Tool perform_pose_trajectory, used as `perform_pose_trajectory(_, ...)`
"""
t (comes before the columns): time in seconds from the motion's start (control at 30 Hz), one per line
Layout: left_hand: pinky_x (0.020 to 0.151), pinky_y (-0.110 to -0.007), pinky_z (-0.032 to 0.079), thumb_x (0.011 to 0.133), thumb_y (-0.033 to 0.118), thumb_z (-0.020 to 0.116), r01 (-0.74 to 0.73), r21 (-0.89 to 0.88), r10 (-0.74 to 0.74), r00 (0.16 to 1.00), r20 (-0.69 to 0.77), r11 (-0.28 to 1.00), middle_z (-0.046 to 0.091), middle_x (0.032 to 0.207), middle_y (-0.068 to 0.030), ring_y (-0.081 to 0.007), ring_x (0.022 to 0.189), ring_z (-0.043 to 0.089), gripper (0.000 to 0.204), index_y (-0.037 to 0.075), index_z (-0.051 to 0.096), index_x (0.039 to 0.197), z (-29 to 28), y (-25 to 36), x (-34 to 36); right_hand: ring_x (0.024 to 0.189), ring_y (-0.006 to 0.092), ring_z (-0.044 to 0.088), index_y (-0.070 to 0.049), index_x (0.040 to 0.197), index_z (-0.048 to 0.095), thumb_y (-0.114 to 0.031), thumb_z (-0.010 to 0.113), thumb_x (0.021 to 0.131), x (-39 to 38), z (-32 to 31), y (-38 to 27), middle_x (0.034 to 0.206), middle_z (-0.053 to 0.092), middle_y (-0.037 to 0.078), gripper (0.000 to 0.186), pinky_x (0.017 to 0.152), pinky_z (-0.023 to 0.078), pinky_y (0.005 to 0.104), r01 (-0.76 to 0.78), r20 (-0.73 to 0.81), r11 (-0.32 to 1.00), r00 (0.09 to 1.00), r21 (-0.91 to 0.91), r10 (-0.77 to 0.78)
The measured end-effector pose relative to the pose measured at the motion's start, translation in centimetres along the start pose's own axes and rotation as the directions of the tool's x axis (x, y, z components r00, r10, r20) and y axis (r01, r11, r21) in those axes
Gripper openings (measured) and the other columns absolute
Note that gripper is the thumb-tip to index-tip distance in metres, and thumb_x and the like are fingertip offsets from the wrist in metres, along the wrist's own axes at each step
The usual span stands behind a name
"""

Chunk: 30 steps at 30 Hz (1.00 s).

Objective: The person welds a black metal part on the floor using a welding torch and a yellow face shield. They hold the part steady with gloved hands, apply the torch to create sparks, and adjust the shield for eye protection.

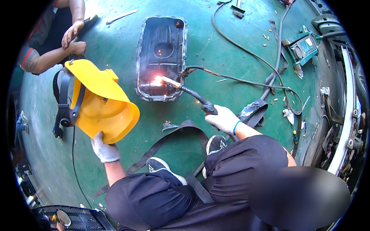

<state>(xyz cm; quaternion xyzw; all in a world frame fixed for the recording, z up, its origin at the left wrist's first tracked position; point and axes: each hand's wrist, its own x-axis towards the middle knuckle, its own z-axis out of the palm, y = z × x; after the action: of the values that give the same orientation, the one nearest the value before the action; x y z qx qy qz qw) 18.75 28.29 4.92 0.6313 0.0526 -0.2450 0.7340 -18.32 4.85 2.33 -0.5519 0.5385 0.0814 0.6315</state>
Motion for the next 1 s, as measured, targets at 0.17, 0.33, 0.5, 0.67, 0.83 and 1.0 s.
perform_pose_trajectory(0.17, 0.104, -0.044, 0.054, 0.094, 0.01, 0.058, -0.008, -0.012, 0.008, 1.0, -0.021, 1.0, 0.061, 0.137, -0.012, -0.0277, 0.123, 0.063, 0.054, 0.005, 0.051, 0.147, -0.2, 0.0, -0.2, 0.062, 0.0126, 0.058, -0.007, 0.104, 0.063, -0.024, 0.07, 0.092, 0.0, 0.0, -0.3, 0.078, 0.06, 0.002, 0.022, 0.058, 0.05, 0.0314, -0.02, 0.005, 0.999, 1.0, -0.034, 0.02)
perform_pose_trajectory(0.33, 0.102, -0.044, 0.057, 0.095, 0.011, 0.058, 0.01, 0.031, -0.011, 0.999, 0.031, 0.999, 0.063, 0.134, -0.0119, -0.0285, 0.122, 0.065, 0.049, 0.006, 0.053, 0.144, -0.9, -1.2, 0.2, 0.062, 0.0127, 0.058, -0.007, 0.104, 0.063, -0.025, 0.07, 0.092, -0.1, 0.1, -0.3, 0.078, 0.061, 0.002, 0.023, 0.058, 0.05, 0.0314, -0.011, 0.001, 0.999, 1.0, -0.053, 0.011)
perform_pose_trajectory(0.5, 0.101, -0.044, 0.056, 0.094, 0.006, 0.058, 0.035, 0.0, -0.035, 0.999, 0.026, 0.999, 0.062, 0.134, -0.0133, -0.0287, 0.122, 0.064, 0.05, 0.004, 0.053, 0.144, -0.2, -1.2, -0.1, 0.062, 0.0126, 0.058, -0.007, 0.104, 0.062, -0.026, 0.07, 0.092, -0.2, -0.1, -0.4, 0.079, 0.061, 0.002, 0.024, 0.058, 0.05, 0.0313, -0.031, -0.002, 0.997, 1.0, -0.074, 0.031)
perform_pose_trajectory(0.67, 0.102, -0.044, 0.056, 0.094, 0.005, 0.057, 0.045, 0.006, -0.045, 0.999, 0.029, 0.999, 0.062, 0.135, -0.0139, -0.0293, 0.122, 0.064, 0.051, 0.004, 0.052, 0.144, 0.2, -1.3, -0.2, 0.063, 0.0133, 0.059, -0.007, 0.104, 0.063, -0.026, 0.07, 0.092, -0.1, -0.2, -0.3, 0.08, 0.062, 0.003, 0.024, 0.058, 0.051, 0.0318, -0.028, 0.008, 0.997, 1.0, -0.077, 0.029)
perform_pose_trajectory(0.83, 0.103, -0.043, 0.055, 0.095, 0.008, 0.058, -0.005, 0.074, -0.003, 0.994, 0.111, 0.997, 0.062, 0.136, -0.0128, -0.0285, 0.121, 0.065, 0.052, 0.004, 0.051, 0.147, 0.4, -1.7, -0.5, 0.063, 0.0136, 0.06, -0.006, 0.103, 0.063, -0.026, 0.07, 0.091, -0.1, -0.2, -0.2, 0.08, 0.062, 0.003, 0.025, 0.058, 0.051, 0.0322, -0.029, -0.002, 0.996, 1.0, -0.086, 0.029)
perform_pose_trajectory(1.0, 0.104, -0.038, 0.052, 0.096, 0.006, 0.058, -0.098, 0.223, 0.037, 0.964, 0.264, 0.97, 0.064, 0.136, -0.0123, -0.0253, 0.122, 0.064, 0.051, 0.0, 0.051, 0.147, 1.0, -3.0, -0.7, 0.064, 0.0136, 0.06, -0.006, 0.103, 0.063, -0.026, 0.07, 0.09, 0.0, -0.1, -0.2, 0.079, 0.062, 0.003, 0.025, 0.059, 0.051, 0.032, -0.02, -0.001, 0.997, 1.0, -0.076, 0.02)
